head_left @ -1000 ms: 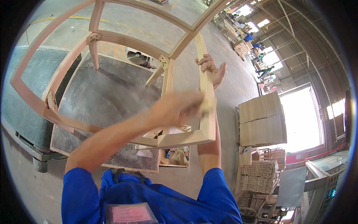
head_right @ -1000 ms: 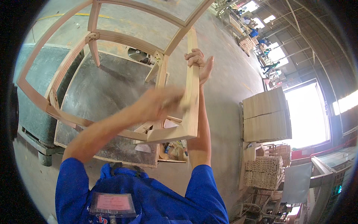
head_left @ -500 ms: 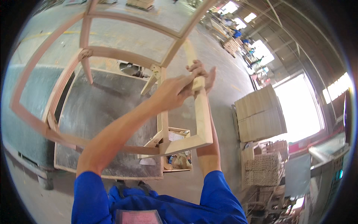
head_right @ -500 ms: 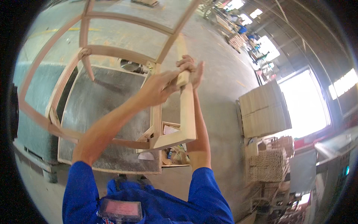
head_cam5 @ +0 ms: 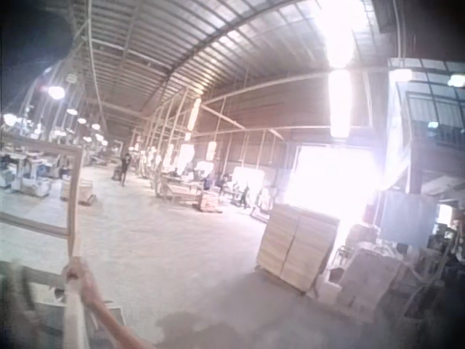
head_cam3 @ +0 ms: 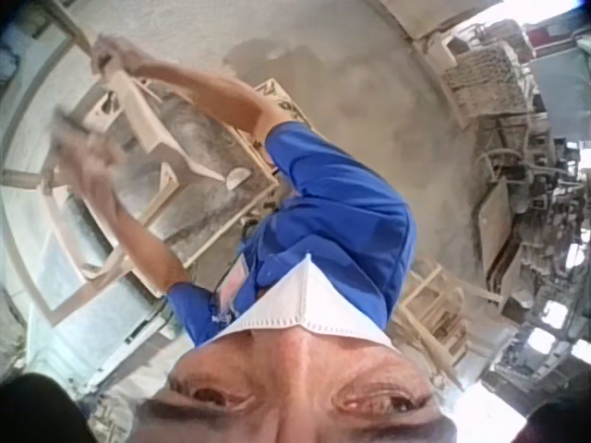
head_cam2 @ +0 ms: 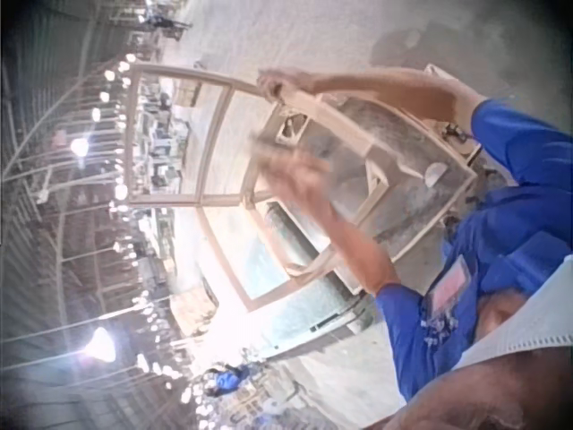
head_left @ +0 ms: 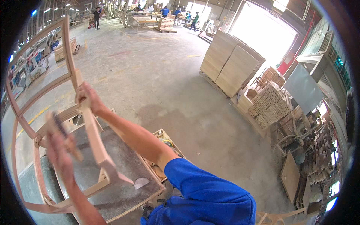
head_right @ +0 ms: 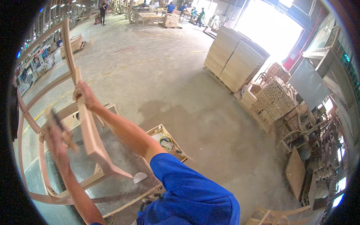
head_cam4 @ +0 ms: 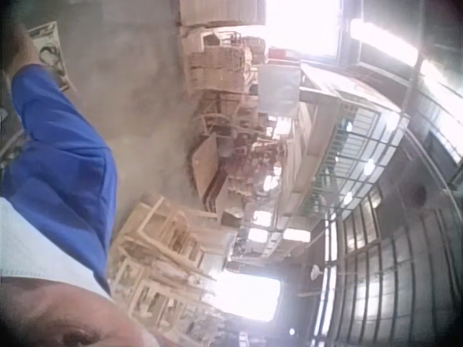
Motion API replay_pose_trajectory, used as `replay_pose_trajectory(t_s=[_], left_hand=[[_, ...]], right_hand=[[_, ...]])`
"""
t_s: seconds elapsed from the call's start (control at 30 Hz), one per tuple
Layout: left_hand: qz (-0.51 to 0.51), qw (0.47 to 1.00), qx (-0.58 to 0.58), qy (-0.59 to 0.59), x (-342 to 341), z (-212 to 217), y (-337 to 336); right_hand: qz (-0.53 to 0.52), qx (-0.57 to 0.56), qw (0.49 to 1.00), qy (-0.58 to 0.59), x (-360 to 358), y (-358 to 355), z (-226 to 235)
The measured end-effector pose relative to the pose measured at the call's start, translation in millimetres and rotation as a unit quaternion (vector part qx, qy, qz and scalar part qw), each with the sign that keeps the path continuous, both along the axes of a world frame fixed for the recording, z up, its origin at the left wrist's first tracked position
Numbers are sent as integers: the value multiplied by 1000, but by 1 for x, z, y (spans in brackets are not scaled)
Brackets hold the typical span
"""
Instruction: The person sands the wooden frame of a chair using a sanding block. They systematically smooth the edges and surfaces of the chair's legs and backrest while holding the frame upright on a workbench. The person rotates the chair to access different sides and continues sanding until the end of the clip.
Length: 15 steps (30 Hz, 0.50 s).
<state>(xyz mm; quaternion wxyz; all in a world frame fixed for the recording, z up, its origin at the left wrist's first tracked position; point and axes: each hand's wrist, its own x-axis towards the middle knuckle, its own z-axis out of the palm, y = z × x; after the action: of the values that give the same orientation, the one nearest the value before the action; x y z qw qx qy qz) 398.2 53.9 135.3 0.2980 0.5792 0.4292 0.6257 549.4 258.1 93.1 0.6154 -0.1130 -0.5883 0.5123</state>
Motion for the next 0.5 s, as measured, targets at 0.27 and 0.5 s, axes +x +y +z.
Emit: replay_pose_trajectory(t_s=[0.27,0.5], left_hand=[[419,903,-38,-83,-12,-28,-158],[503,851,30,145,132,13,-188]], right_hand=[[-161,118,972,-127,-19,-28,12],[-150,152,966,-142,-4,-32,23]])
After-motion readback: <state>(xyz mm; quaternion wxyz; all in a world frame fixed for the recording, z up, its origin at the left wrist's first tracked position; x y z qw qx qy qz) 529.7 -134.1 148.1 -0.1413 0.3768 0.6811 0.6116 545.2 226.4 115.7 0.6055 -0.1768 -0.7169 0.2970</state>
